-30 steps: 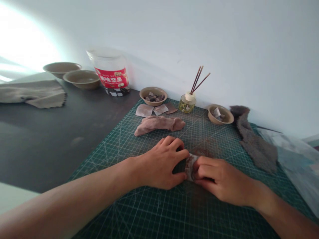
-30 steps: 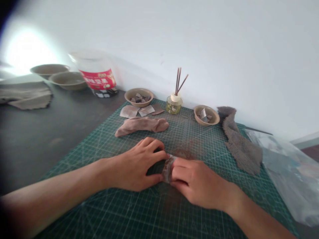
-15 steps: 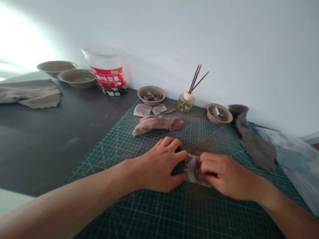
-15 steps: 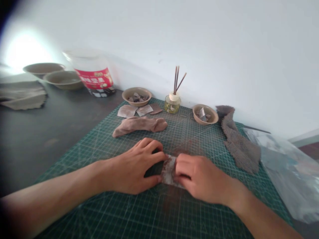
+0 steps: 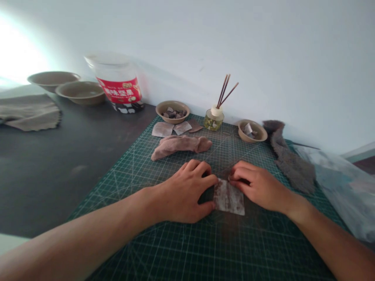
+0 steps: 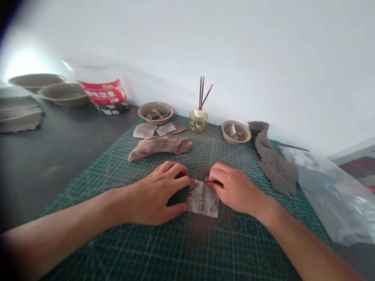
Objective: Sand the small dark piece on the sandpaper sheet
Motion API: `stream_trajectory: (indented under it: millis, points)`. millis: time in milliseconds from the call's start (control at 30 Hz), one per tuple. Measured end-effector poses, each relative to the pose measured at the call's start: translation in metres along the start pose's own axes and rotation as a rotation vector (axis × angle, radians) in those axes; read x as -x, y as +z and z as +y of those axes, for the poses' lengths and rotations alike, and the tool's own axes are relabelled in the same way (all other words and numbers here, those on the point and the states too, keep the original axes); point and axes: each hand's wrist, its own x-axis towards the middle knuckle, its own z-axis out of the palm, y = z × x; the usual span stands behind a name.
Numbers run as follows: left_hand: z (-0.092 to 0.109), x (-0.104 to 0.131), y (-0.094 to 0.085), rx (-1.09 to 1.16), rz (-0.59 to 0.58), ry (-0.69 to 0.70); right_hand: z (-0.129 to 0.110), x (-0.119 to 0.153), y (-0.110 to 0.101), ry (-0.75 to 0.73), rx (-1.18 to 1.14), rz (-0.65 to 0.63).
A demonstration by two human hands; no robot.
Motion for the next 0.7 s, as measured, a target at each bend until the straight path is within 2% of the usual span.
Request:
stream_trajectory:
  millis: [100, 167, 233, 267, 300, 400, 467, 567, 600, 700]
  points:
    - [-0.0005, -0.0002, 0.0003, -0.001, -0.001, 0.006, 0.0004, -0.0001, -0.0013, -0.118, -0.056, -0.169]
    - [-0.0006, -0.0004, 0.0003, -0.004, -0.005, 0.009, 0.0001, -0.0004, -0.0008, -0.14, -0.05, -0.152]
    - [-0.0004, -0.0004, 0.0003, -0.005, -0.002, 0.008, 0.001, -0.0005, -0.0019, -0.067, -0.007, -0.057]
    - [-0.0003, -0.0004, 0.0003, -0.004, 0.002, 0.005, 0.0014, 0.0, -0.0031, -0.037, 0.0, -0.051]
    - [-0.0001, -0.0003, 0.0003, -0.003, 0.006, 0.003, 0.0015, 0.0008, -0.0043, -0.029, -0.01, -0.076]
    - [0.0002, 0.0, 0.0001, -0.005, 0.01, -0.001, -0.0001, 0.0035, -0.0045, -0.122, -0.076, -0.213]
    - [0.0003, 0.0, -0.0001, -0.007, 0.002, 0.003, 0.0002, 0.0031, -0.0026, -0.141, -0.069, -0.154]
    - [0.0004, -0.0004, -0.0005, -0.003, 0.004, 0.003, 0.0044, -0.0003, -0.0037, -0.058, -0.02, -0.007]
    - [0.0005, -0.0005, -0.0006, 0.001, 0.007, 0.001, 0.0053, -0.0009, -0.0051, -0.044, -0.025, -0.025]
    - [0.0005, -0.0005, -0.0008, 0.008, 0.005, 0.0, 0.0033, -0.0001, -0.007, -0.117, -0.095, -0.212]
